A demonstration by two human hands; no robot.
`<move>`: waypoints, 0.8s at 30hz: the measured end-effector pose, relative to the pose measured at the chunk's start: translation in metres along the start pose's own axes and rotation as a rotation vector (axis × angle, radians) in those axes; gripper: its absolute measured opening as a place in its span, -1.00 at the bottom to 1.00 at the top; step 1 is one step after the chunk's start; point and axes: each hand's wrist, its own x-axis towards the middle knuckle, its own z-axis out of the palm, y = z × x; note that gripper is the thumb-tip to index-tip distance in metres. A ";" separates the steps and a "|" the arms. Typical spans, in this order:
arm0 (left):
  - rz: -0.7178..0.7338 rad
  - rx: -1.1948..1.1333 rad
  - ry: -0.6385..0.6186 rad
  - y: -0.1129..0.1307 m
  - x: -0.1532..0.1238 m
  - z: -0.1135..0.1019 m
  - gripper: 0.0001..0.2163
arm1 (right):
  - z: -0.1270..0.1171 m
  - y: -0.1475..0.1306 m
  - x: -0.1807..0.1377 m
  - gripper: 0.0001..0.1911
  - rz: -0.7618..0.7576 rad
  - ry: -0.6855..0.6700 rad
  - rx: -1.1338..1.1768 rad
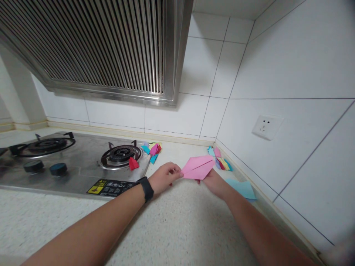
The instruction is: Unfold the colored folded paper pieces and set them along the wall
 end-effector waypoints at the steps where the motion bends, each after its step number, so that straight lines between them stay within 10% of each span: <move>1: 0.001 -0.017 0.014 -0.001 0.001 0.000 -0.72 | -0.002 0.002 0.001 -0.92 -0.003 0.033 0.014; 10: -0.069 -0.139 -0.001 -0.007 0.007 -0.004 -0.74 | -0.022 0.006 0.006 -0.66 -0.062 0.268 0.460; 24: -0.076 -0.114 0.091 -0.016 0.010 -0.005 -0.70 | -0.025 0.004 0.004 -0.71 -0.010 0.257 0.404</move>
